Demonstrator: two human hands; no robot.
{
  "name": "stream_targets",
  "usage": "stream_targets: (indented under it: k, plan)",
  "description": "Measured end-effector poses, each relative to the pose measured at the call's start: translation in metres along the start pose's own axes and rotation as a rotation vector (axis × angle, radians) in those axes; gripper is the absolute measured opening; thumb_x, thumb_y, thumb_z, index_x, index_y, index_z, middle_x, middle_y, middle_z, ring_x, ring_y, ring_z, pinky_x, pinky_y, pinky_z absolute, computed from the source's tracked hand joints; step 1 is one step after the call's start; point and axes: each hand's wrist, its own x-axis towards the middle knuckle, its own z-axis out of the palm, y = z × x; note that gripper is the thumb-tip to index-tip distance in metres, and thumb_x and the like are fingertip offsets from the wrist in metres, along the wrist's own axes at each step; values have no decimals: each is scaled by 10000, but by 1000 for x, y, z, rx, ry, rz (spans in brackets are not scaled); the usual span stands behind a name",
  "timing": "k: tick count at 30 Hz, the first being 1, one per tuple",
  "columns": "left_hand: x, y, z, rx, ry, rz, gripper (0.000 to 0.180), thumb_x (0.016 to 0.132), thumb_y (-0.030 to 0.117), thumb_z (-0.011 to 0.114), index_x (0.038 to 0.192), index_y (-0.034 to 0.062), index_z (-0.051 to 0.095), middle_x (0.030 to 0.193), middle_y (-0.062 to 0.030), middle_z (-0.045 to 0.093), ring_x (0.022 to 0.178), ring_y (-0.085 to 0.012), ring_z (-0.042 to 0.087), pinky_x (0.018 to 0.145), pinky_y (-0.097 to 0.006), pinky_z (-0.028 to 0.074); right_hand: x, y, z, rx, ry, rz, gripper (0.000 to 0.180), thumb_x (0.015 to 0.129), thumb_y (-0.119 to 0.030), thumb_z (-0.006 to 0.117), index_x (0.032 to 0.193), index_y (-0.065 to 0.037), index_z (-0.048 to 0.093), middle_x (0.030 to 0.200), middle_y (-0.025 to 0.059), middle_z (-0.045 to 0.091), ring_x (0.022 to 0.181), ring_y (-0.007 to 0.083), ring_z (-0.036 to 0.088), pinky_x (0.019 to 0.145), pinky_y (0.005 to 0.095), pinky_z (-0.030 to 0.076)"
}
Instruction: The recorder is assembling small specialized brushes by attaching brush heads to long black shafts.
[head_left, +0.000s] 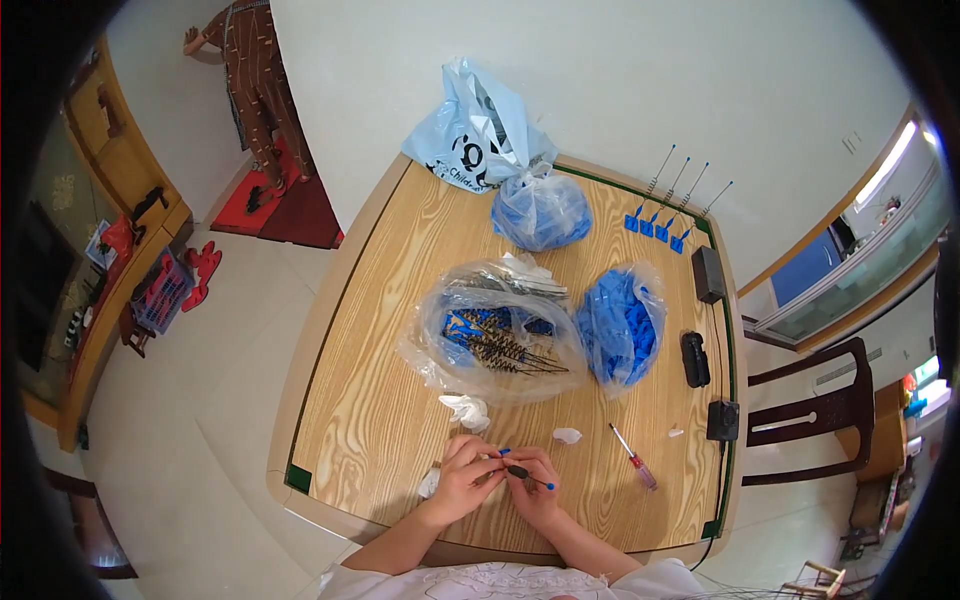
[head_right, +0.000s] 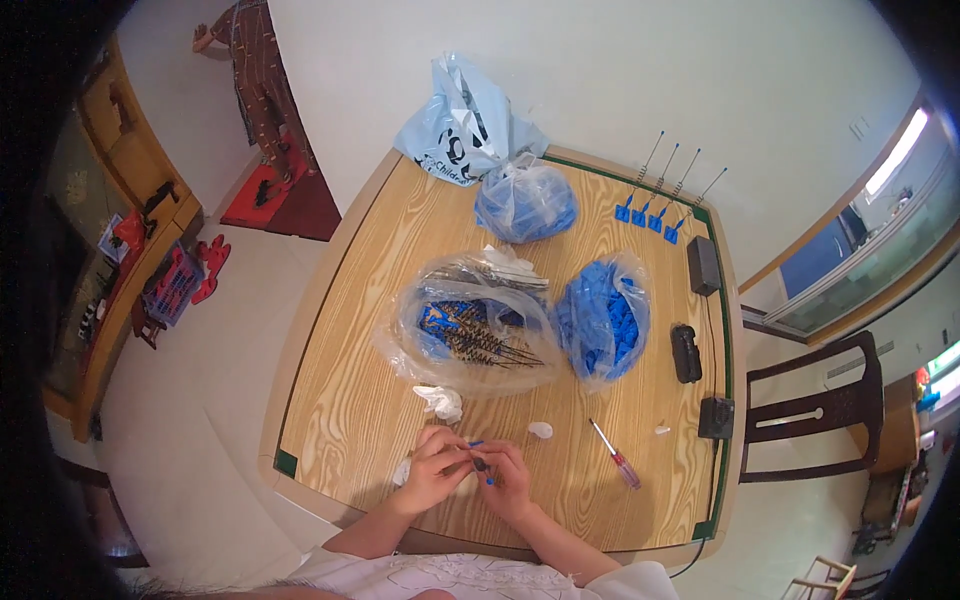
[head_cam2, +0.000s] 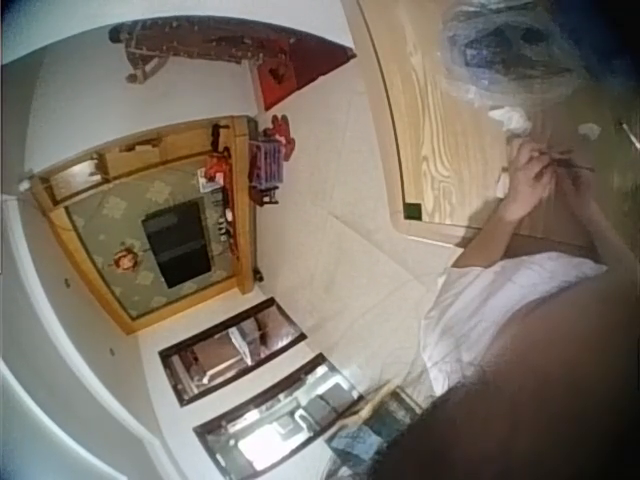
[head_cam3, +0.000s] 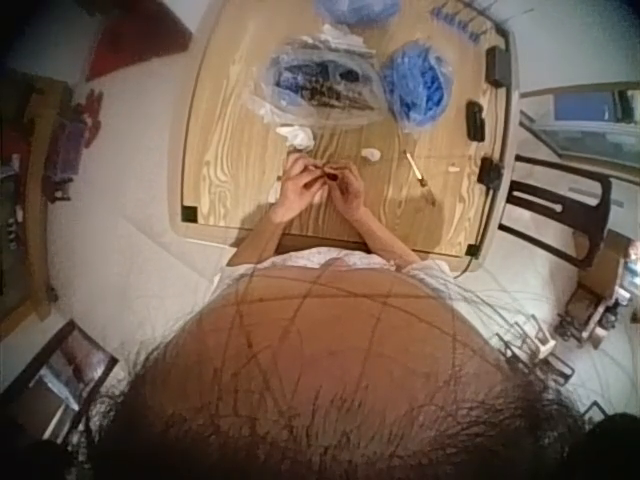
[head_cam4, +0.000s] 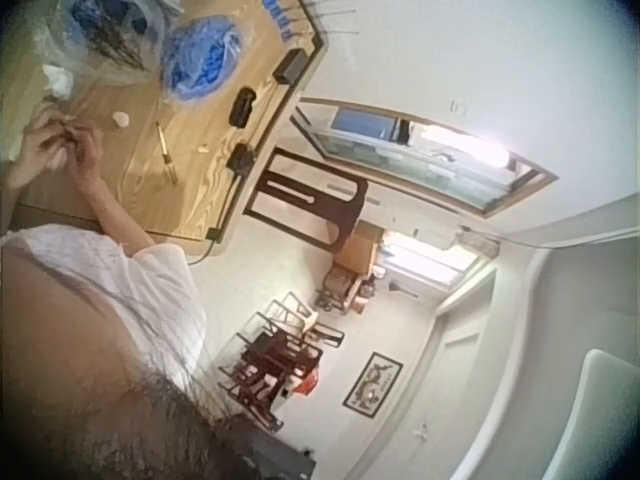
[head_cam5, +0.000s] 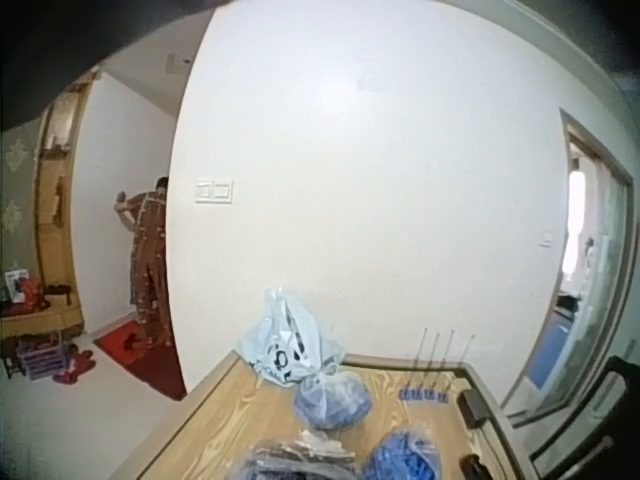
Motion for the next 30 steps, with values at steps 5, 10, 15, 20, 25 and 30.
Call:
stream_targets:
  k: [5, 10, 15, 20, 25, 30]
  plan:
    - [-1, 0, 0, -5, 0, -10, 236, 622, 56, 795, 839, 79, 706, 944, -33, 639, 930, -246, 550, 799, -371, 402, -2, 2, 2, 15, 12, 17, 143, 814, 51, 636, 948, 3, 624, 969, 140, 616, 909, 258, 604, 778, 330, 497]
    - [0, 0, 0, -1, -8, -11, 233, 622, 57, 794, 835, 72, 701, 943, -34, 639, 930, -247, 550, 801, -372, 402, -2, 2, 1, 12, 13, 10, 156, 809, 53, 635, 955, -1, 624, 974, 138, 616, 911, 261, 604, 786, 337, 496]
    - [-1, 0, 0, 3, 2, -8, 233, 619, 55, 793, 830, 71, 695, 945, -36, 638, 930, -247, 550, 802, -372, 402, 1, -3, 0, 14, -4, 7, 173, 799, 62, 627, 959, -5, 627, 980, 134, 617, 927, 268, 602, 808, 350, 494]
    - [-2, -2, 0, -7, -1, -16, 239, 615, 47, 794, 830, 72, 693, 944, -35, 636, 929, -251, 551, 804, -375, 405, 1, -4, 0, 26, -4, 24, 171, 801, 55, 625, 960, -7, 627, 983, 132, 617, 930, 270, 599, 819, 356, 493]
    - [-1, -1, 1, -14, 1, -15, 239, 617, 43, 792, 833, 78, 694, 943, -31, 634, 933, -249, 547, 806, -378, 405, 0, -2, 0, 22, 2, 29, 167, 805, 54, 630, 960, -6, 627, 982, 131, 616, 927, 266, 599, 808, 353, 492]
    - [0, 0, 0, -13, -2, -21, 241, 620, 50, 792, 838, 83, 697, 938, -28, 631, 934, -246, 543, 808, -376, 403, 0, 0, 0, 20, -1, 20, 162, 808, 55, 627, 959, -4, 626, 978, 130, 614, 923, 266, 598, 800, 350, 492]
